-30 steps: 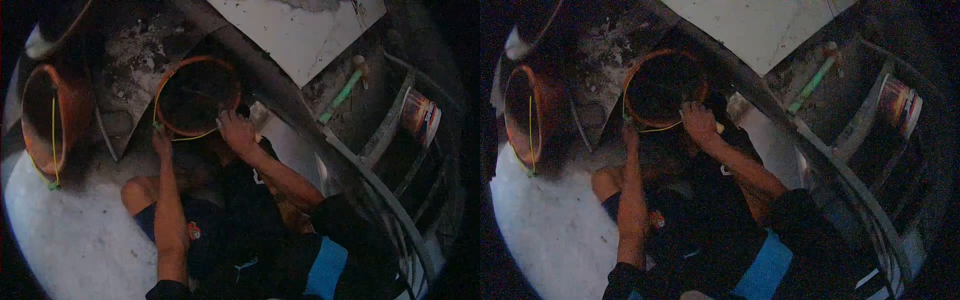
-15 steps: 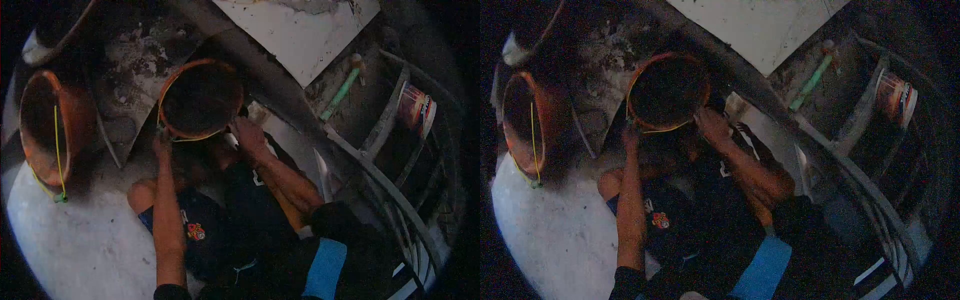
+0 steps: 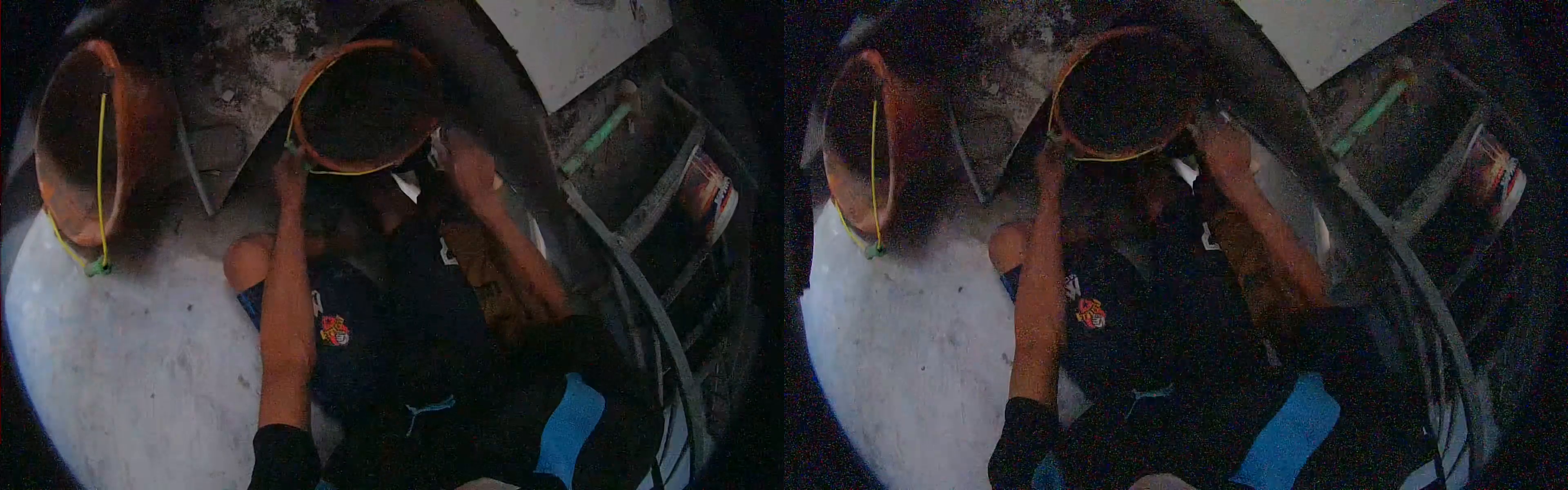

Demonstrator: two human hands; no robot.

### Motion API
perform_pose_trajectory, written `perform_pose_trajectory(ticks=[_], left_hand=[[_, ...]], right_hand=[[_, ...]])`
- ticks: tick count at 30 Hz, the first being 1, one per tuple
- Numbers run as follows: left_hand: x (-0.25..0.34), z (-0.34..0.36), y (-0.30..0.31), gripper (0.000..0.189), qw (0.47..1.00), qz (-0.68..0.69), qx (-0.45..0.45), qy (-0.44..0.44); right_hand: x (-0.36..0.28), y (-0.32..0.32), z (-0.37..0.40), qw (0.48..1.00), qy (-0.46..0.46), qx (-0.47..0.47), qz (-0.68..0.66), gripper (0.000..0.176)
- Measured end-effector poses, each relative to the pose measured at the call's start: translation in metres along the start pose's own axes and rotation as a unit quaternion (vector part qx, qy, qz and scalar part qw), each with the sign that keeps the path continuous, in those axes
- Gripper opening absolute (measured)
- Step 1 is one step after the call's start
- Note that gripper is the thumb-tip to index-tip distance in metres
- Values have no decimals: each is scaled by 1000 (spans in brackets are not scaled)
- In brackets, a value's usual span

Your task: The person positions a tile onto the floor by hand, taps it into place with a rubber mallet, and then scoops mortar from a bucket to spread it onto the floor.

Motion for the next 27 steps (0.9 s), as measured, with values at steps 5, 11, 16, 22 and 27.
perform_pose_trajectory(ticks=[5,11,16,22,27], left_hand=[[7,-1,-3,43,997,75,22,-18],[23,7,2,44,997,12,58,58],[-13,-5,-11,47,996,47,70,-41],[44,20,9,52,996,56,8,66],[-49,-4,-15,50,999,-12,-10,-31]], right_hand=[[-10,21,-19,997,7,-61,48,24],[-22,50,-34,998,50,-41,20,19],[-34,-36,-50,986,83,-139,-30,23],[-81,-29,-56,974,65,-212,-37,23],[-51,5,-27,986,62,-144,-56,21]])
Point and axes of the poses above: each hand's wrist, its own z-axis away from the middle knuckle, its own y-axis out of the back of the hand, x = y × z, the point moved 2 cm from there along -z, towards the middle knuckle, and after that the axes turned 5 degrees about -z, right-handed, at the moved point
